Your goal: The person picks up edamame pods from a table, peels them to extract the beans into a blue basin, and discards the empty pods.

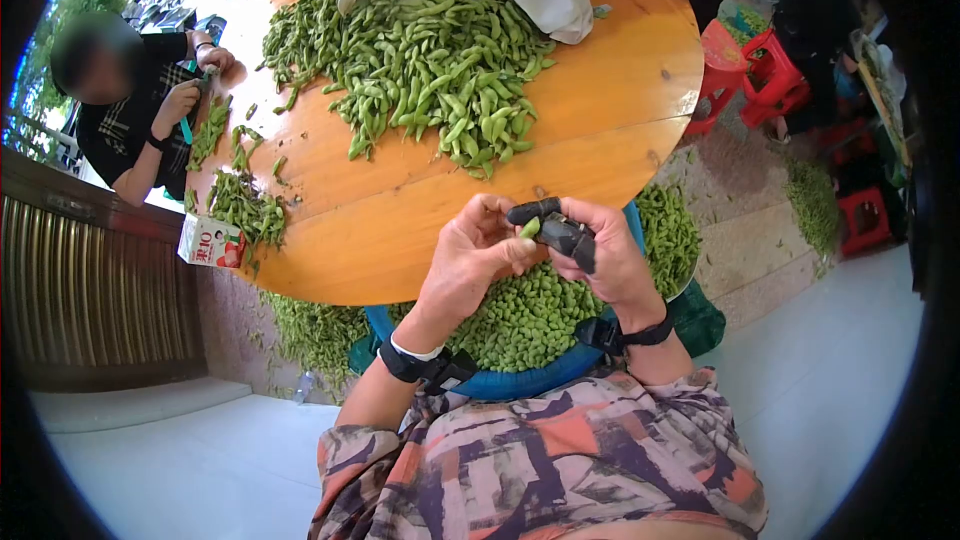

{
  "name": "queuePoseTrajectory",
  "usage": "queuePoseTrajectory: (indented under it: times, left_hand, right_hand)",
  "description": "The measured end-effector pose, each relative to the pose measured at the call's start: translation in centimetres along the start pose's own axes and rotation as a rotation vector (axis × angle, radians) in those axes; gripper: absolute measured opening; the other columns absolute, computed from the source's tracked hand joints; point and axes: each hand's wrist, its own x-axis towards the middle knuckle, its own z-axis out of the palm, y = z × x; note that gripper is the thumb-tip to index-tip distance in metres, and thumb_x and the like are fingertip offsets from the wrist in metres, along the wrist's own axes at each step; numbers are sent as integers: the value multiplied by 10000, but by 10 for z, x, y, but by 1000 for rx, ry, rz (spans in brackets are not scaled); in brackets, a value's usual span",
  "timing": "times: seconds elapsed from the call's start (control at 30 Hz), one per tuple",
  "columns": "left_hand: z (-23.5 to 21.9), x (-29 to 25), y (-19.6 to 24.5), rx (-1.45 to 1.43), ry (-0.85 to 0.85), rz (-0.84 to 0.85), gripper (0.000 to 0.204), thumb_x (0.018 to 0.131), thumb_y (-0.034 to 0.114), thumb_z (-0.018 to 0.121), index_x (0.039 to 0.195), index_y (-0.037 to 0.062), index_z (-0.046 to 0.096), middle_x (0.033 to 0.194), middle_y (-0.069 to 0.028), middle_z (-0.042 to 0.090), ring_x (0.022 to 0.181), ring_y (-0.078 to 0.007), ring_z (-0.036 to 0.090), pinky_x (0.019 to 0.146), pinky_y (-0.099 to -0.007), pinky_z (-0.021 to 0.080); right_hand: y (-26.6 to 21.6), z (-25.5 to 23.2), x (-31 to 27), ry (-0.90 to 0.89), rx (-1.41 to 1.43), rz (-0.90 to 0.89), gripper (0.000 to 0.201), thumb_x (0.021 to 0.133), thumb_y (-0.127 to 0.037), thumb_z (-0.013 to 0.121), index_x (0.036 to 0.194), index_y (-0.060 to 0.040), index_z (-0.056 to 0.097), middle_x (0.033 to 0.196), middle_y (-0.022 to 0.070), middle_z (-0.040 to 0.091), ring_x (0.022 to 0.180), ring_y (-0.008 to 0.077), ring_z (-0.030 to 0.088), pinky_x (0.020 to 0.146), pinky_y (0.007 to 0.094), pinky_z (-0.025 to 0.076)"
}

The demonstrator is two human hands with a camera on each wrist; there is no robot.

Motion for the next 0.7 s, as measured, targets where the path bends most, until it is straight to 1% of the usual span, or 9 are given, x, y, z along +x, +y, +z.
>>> queuePoseTrajectory:
  times: [0.13,0.23,0.3,0.37,0.43,0.47,0.53,0.57,0.7]
  left_hand:
    - [8,-2,2,138,53,7,226,873,2,689,1047,12,546,938,-53,626,781,-97,622,588,-231,529]
    - [11,-3,3,158,94,58,173,903,4,650,1052,-12,563,892,-41,637,766,-80,623,602,-218,538]
    - [7,-3,2,460,137,117,150,941,43,612,1067,-36,593,821,-36,643,664,-71,604,542,-207,508]
    - [3,-3,4,499,127,92,161,957,59,589,1083,-40,604,797,-31,644,620,-70,587,517,-206,487]
    - [2,-2,6,539,118,64,180,973,76,566,1099,-44,615,773,-27,644,576,-68,569,492,-204,467]
    - [2,-2,7,517,100,27,194,980,85,554,1115,-40,616,784,-26,644,577,-66,562,488,-203,451]
    - [4,-1,4,497,82,-14,208,986,94,543,1130,-36,618,795,-26,643,579,-63,554,484,-202,435]
    - [6,0,0,337,97,-27,218,989,91,533,1147,-36,613,795,-26,639,591,-61,555,504,-203,436]
    - [16,-2,-7,184,130,-26,239,997,76,505,1189,-37,593,782,-23,618,627,-66,565,560,-211,437]
  right_hand:
    - [-2,11,-4,70,-224,-41,150,944,-82,535,1017,-7,642,645,-58,524,535,20,461,468,188,351]
    - [4,14,-4,120,-180,-73,126,930,-61,521,974,-15,630,645,-50,526,538,15,465,475,186,363]
    - [6,16,-5,142,-214,-74,117,911,-41,516,957,-9,619,658,-39,527,566,26,476,490,204,375]
    - [11,15,-4,169,-245,-78,110,893,-21,511,940,-3,609,671,-27,529,593,37,486,504,222,387]
    - [20,11,-2,197,-501,-205,136,818,34,504,932,19,577,717,44,516,632,159,539,545,305,423]
    - [21,12,-3,199,-497,-206,136,818,34,504,932,19,577,717,44,516,632,159,539,545,305,423]
    - [23,19,-4,325,-1048,-619,230,734,69,503,956,40,554,787,139,482,690,327,542,600,391,440]
    - [23,22,-8,319,-1021,-606,307,681,67,515,985,41,550,831,195,454,714,415,507,617,426,449]
    - [35,18,-4,381,-981,-662,314,678,53,540,991,44,557,843,195,490,719,407,527,626,437,451]
